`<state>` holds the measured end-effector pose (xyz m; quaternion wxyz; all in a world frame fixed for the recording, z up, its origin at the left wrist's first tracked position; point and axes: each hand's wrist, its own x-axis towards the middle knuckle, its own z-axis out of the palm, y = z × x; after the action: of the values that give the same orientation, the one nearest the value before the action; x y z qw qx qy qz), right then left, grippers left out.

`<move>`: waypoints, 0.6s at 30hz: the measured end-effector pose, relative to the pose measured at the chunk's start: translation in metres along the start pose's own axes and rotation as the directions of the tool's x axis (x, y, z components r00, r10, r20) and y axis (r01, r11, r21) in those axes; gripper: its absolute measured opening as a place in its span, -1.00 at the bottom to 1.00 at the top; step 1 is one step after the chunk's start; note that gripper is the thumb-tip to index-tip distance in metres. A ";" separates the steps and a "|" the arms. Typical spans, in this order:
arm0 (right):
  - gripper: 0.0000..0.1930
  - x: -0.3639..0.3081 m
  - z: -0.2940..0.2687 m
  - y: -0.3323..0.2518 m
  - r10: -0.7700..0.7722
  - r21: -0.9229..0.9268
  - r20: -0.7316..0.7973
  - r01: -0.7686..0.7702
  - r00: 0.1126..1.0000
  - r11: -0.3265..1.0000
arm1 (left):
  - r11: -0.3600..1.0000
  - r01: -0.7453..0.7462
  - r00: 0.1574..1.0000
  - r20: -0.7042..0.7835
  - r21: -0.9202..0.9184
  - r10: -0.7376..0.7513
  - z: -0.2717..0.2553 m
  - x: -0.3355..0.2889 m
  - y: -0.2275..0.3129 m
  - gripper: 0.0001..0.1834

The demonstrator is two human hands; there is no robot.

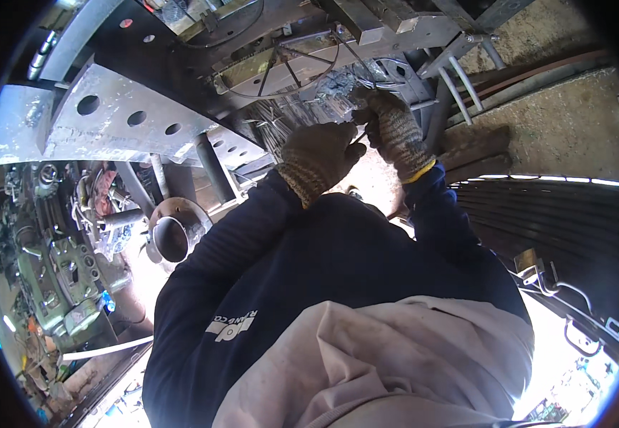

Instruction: The person works with wires on a metal component by hand while wearing gloves, threading the wires through holes and twisting them together.

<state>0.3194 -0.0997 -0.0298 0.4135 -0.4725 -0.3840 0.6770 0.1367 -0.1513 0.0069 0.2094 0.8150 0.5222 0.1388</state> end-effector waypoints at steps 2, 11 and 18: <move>-0.59 -0.008 0.017 -0.002 0.063 0.061 -0.065 -0.059 0.996 0.996 | 0.996 -0.071 0.997 -0.035 -0.050 0.069 0.001 -0.005 -0.009 -0.65; -0.57 -0.008 0.028 0.001 0.034 0.132 0.021 -0.036 0.999 0.991 | 0.985 -0.168 0.977 -0.138 -0.040 0.161 -0.009 -0.011 -0.029 -0.76; -0.42 0.003 0.014 0.011 -0.059 -0.009 0.066 0.060 0.996 0.998 | 0.995 -0.089 0.990 -0.102 0.044 0.093 -0.015 -0.014 -0.021 -0.76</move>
<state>0.3032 -0.1030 -0.0372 0.4182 -0.4406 -0.4150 0.6773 0.1077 -0.1538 0.0099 0.1595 0.8337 0.4971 0.1800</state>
